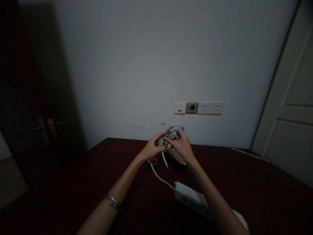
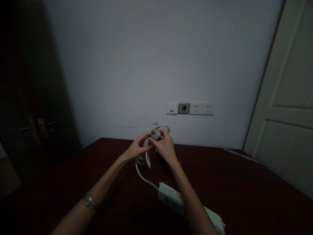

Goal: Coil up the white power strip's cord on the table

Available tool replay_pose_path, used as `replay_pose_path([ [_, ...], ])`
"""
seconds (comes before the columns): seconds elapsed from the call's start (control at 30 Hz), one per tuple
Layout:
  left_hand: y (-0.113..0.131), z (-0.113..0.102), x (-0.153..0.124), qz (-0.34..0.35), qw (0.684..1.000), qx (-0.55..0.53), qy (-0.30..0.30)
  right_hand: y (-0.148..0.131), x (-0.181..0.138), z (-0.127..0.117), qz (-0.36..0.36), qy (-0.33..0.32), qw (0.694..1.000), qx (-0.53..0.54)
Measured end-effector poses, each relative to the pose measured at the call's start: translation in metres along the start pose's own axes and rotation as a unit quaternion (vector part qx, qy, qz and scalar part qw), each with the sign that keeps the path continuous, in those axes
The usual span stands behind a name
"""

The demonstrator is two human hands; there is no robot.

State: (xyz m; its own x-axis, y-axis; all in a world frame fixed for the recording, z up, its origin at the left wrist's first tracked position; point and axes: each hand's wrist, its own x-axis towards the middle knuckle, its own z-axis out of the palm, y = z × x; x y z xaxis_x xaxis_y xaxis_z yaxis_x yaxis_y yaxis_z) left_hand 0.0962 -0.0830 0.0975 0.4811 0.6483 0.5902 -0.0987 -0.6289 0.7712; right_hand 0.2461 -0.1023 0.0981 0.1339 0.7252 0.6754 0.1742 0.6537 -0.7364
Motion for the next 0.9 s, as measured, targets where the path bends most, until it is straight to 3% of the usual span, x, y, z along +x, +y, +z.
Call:
replay_pose_path([
  [0.2,-0.004,0.000,-0.001,0.000,0.991,0.124,0.051,-0.002,-0.007,0.008,-0.028,-0.007,0.995,-0.096],
  [0.4,-0.010,-0.001,-0.003,0.028,0.958,0.263,0.110,-0.003,-0.011,0.015,-0.088,-0.026,0.977,-0.193],
  [0.53,-0.011,0.003,-0.007,0.020,0.941,0.311,0.128,-0.004,-0.013,0.016,-0.087,-0.032,0.983,-0.156],
  [0.73,-0.008,0.006,-0.012,-0.020,0.915,0.376,0.147,-0.005,-0.017,0.027,-0.020,-0.022,0.999,-0.042],
  [0.9,-0.006,0.007,-0.015,-0.023,0.929,0.330,0.165,-0.006,-0.022,0.041,0.000,-0.006,0.999,0.049],
])
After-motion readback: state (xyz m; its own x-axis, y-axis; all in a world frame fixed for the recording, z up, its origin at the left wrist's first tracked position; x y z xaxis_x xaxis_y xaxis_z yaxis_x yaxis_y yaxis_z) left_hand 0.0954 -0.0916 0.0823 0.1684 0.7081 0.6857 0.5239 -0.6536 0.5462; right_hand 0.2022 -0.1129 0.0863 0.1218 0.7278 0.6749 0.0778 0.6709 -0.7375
